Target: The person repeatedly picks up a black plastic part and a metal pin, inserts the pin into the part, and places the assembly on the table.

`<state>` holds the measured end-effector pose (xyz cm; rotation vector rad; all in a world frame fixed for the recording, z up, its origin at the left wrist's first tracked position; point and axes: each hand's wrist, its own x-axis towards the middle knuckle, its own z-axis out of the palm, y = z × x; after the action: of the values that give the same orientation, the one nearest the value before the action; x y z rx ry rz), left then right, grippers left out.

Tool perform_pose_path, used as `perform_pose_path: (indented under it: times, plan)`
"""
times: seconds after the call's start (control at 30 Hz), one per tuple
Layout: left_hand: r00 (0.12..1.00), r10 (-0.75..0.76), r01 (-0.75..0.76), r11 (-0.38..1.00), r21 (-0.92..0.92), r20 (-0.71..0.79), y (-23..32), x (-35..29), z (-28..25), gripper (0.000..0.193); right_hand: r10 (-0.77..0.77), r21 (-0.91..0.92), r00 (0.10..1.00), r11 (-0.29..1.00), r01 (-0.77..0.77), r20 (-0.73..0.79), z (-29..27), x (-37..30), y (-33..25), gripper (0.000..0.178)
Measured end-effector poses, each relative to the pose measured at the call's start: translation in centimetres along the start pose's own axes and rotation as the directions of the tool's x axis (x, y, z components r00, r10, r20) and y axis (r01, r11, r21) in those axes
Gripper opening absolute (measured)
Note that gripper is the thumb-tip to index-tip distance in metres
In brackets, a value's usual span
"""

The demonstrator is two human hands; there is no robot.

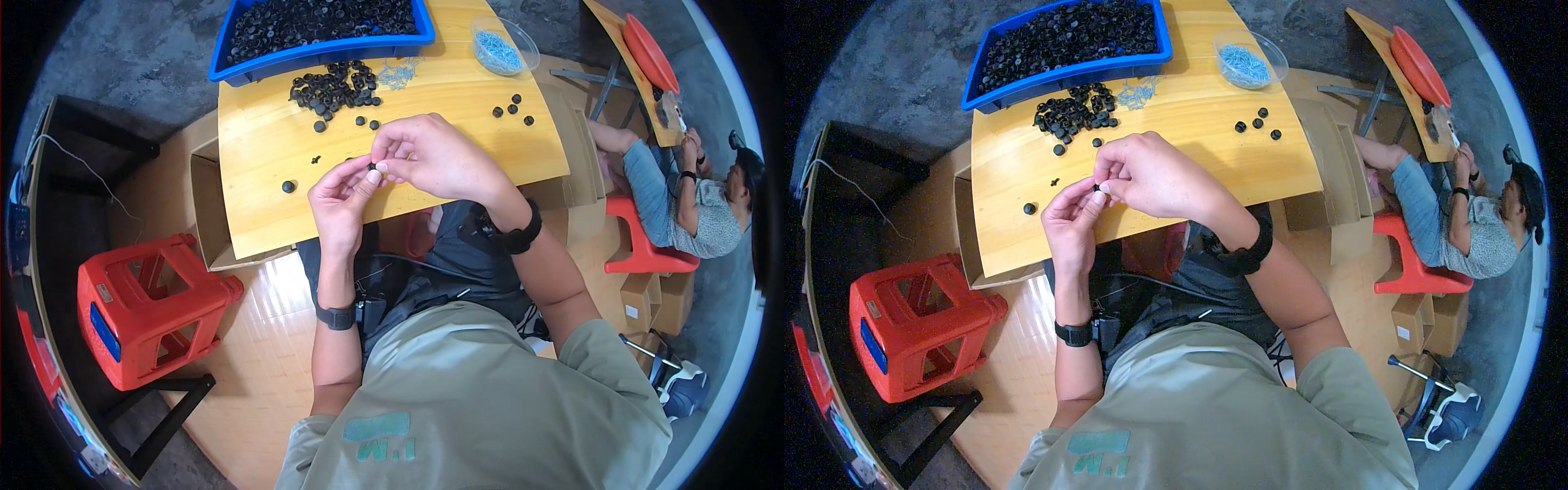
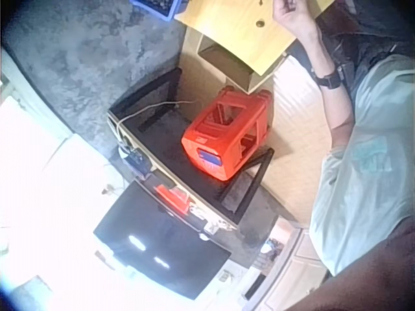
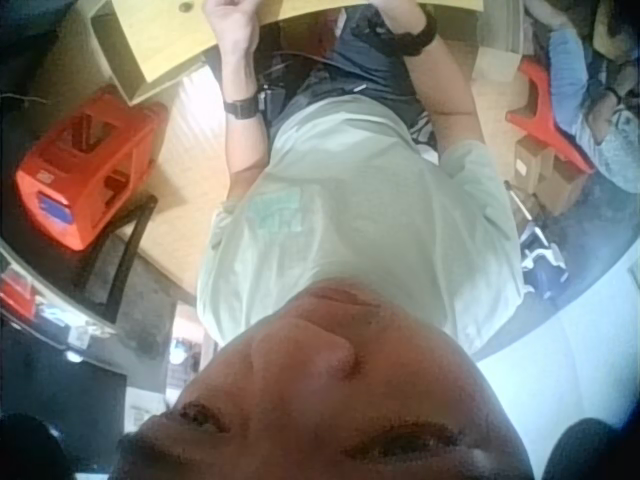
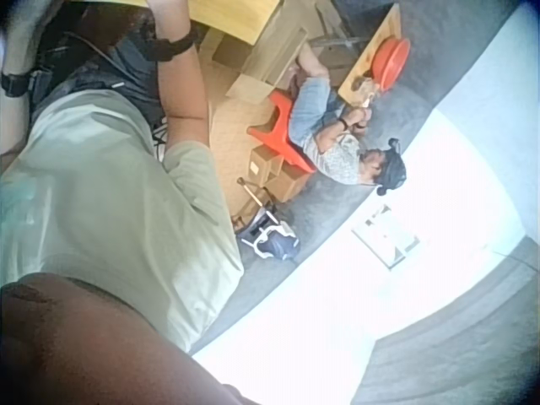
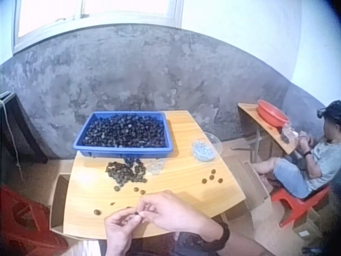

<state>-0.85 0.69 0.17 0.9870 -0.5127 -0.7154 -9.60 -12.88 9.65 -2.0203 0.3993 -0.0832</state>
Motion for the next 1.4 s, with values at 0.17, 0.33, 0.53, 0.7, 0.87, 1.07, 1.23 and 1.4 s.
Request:
perform_pose_path:
  times: [0.17,0.33,0.53,0.7,0.87,1.07,1.23,1.4]
  plan:
    - [0.999,-0.035,0.037,0.997,-0.074,0.039,-0.1,-0.2,-0.5,0.024,0.05,0.391,0.986,0.914,-0.11,0.161,-0.8,0.8,1.5,0.019]
    - [0.999,0.01,-0.024,0.959,-0.282,-0.05,-0.2,0.3,-1.0,0.024,0.111,0.287,0.991,0.949,-0.126,0.071,-0.9,1.8,2.3,0.023]
    - [0.996,-0.015,-0.014,0.941,-0.339,-0.085,-0.2,0.5,-1.2,0.023,-0.154,-0.408,0.943,0.913,0.021,-0.297,0.4,4.7,5.6,0.025]
    - [0.996,-0.022,-0.009,0.944,-0.329,-0.091,-0.1,0.5,-1.0,0.023,-0.125,-0.441,0.959,0.898,0.001,-0.253,0.8,5.3,5.1,0.017]
    - [0.996,-0.007,-0.023,0.946,-0.324,-0.091,-0.1,0.6,-1.0,0.022,-0.067,-0.39,0.964,0.92,-0.041,-0.259,0.2,4.4,5.2,0.014]
    - [0.997,-0.024,0.002,0.951,-0.311,-0.069,-0.2,0.6,-1.0,0.02,-0.087,-0.419,0.949,0.907,-0.05,-0.302,-1.6,5.0,4.6,0.014]
    - [0.997,-0.03,0.005,0.951,-0.308,-0.076,-0.1,0.5,-1.0,0.02,-0.159,-0.485,0.95,0.874,0.009,-0.269,-2.9,7.4,3.6,0.012]
    - [0.998,-0.038,0.019,0.952,-0.305,-0.056,0.1,0.5,-0.7,0.021,-0.183,-0.543,0.953,0.84,0.025,-0.241,-2.3,10.4,4.1,0.013]
